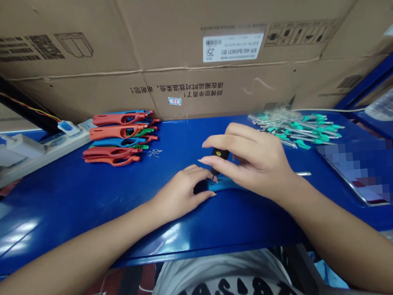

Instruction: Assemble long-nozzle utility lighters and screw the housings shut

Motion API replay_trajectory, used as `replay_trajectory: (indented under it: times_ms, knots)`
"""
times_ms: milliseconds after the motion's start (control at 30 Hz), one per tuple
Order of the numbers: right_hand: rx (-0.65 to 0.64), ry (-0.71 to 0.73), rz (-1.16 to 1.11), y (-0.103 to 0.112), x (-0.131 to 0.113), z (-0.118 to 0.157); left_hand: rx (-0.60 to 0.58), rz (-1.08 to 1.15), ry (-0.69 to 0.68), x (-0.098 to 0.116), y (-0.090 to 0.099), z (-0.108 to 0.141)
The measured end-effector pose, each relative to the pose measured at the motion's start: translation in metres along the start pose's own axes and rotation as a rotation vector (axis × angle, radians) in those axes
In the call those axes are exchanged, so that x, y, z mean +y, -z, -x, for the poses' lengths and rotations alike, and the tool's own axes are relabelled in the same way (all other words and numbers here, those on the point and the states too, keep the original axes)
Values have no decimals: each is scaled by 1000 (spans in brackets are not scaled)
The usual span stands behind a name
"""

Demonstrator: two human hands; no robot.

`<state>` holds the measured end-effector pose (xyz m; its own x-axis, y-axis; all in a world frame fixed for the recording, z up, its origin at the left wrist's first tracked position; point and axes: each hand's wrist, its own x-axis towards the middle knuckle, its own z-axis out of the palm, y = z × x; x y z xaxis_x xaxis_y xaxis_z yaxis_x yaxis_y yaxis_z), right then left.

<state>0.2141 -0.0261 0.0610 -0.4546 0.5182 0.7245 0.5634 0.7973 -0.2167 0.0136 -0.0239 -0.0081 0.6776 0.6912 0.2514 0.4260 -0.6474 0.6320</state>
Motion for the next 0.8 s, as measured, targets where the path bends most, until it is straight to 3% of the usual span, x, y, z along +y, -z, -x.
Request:
replay_trajectory:
  times_ms: [100, 267, 600, 800]
  knots:
    - [7, -50, -57, -2, -2, 1, 0, 1, -4, -1, 0, 0]
    - [-135, -156, -405, 1, 2, 0, 14, -11, -8, -2, 0, 0]
    - [-106, 28, -157, 2, -7, -1, 29, 14, -17, -2, -7, -1]
    - [-60, -17, -52, -3, -11, 0, 24, 39, 1, -1, -8, -1]
